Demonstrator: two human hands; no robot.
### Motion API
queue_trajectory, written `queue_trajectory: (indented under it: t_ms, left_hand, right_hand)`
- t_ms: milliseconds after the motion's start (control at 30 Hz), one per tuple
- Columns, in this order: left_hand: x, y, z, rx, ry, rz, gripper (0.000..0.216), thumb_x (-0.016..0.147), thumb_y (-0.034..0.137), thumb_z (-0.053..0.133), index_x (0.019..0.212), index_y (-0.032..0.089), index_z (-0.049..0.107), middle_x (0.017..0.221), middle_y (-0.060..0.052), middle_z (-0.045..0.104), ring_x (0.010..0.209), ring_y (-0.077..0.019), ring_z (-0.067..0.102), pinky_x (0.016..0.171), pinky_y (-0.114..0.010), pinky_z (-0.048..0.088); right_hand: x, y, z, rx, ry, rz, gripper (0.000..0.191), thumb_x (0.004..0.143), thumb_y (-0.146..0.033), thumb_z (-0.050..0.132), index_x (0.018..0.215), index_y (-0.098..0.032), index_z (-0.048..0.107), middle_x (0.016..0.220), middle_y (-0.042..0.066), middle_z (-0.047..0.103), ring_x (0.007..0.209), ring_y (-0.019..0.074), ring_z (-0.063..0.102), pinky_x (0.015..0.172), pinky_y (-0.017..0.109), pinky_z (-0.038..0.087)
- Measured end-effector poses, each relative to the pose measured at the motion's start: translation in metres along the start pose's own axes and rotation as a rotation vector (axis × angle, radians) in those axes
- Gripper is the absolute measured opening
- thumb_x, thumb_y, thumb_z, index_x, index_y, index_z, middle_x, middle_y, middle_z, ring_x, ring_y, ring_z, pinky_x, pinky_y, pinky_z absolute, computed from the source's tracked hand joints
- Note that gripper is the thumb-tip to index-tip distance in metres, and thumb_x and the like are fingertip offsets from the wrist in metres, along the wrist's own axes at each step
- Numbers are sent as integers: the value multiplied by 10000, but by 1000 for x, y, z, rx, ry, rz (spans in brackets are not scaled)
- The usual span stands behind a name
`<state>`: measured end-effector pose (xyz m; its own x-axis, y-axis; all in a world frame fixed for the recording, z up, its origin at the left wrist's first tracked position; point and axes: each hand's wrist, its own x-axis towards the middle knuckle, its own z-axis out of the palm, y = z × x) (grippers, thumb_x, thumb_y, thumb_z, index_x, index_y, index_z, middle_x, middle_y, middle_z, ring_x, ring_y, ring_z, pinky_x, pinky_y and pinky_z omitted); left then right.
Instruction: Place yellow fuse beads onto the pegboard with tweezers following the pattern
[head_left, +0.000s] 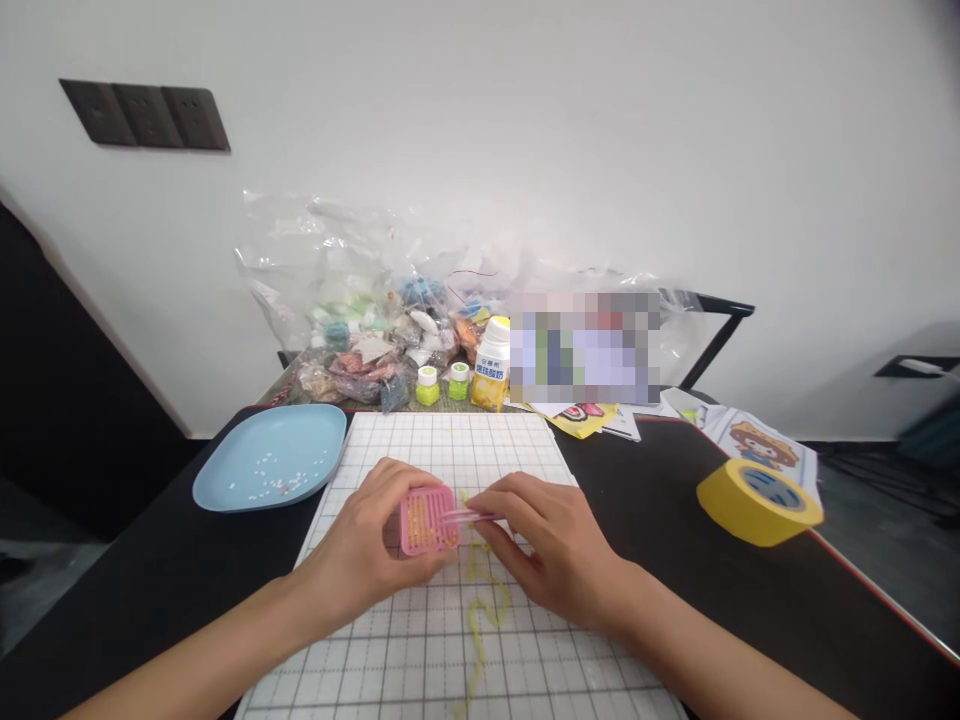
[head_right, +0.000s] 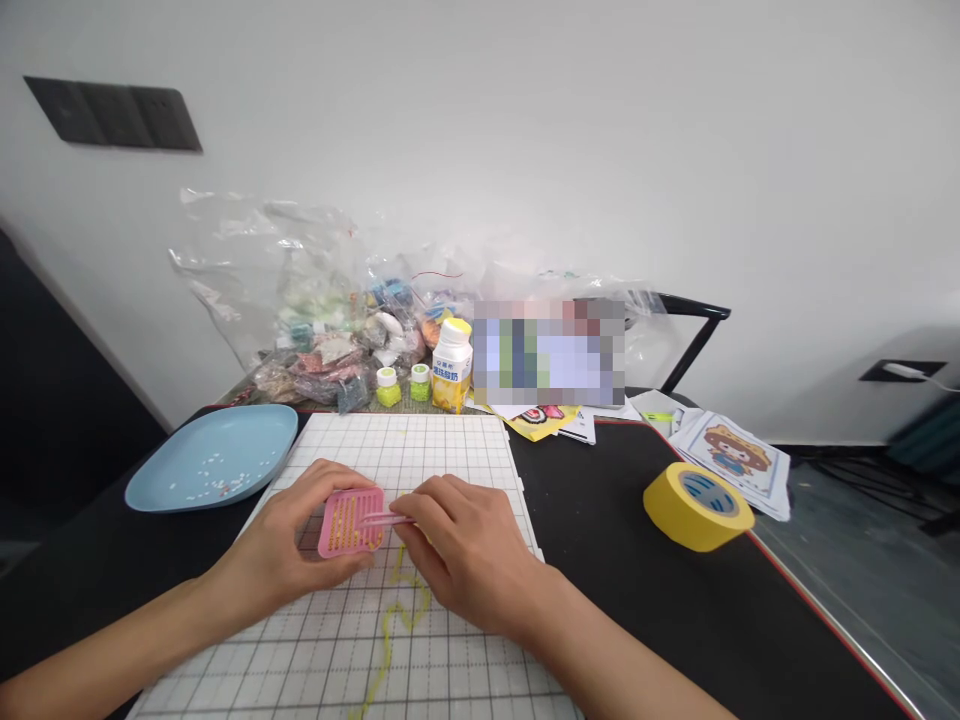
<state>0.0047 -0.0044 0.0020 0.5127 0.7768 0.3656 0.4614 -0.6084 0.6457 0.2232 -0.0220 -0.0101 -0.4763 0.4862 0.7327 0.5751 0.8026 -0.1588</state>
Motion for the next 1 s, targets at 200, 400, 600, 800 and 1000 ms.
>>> queue_trajectory:
  t_ms: [200,400,600,800,1000]
  left_hand:
    - [0,3,0,-12,-8,-38,285,749,274,725,993,251,578,949,-13,603,888,-229,549,779,-378,481]
    - [-1,2,0,-5,-5,-53,293,760,285,725,1019,257,590,958,-16,597,883,-228,557,770,-372,489]
    - [-1,1,0,-30,-14,-67,330,743,253,740,1034,267,585,961,-6,584,887,-219,556,780,-364,479]
    - [0,6,-1,-31,-33,-80,337,721,242,737,1020,263,583,951,-6,589,867,-223,566,780,-380,475]
    - [-1,6,0,-20,-17,-118,347,715,268,738,1022,263,577,944,-1,585,851,-221,576,783,-384,479]
  right_hand:
    - [1,0,0,15,0,4,119,953,-209,479,984,-166,586,794,24,659,671,122,609,567,239,473]
    - [0,0,1,7,-9,-16,130,945,-210,493,1006,-163,599,814,34,654,661,124,592,549,239,450]
    - [-2,1,2,-6,-25,-6,139,950,-212,483,1019,-172,597,838,35,646,681,123,587,549,238,438]
    - [-1,0,3,3,-30,-1,151,948,-191,469,1041,-170,586,843,39,641,691,126,586,560,243,451]
    - [-2,1,4,4,-6,-12,146,945,-186,473,1034,-157,585,830,36,633,680,123,583,541,239,444]
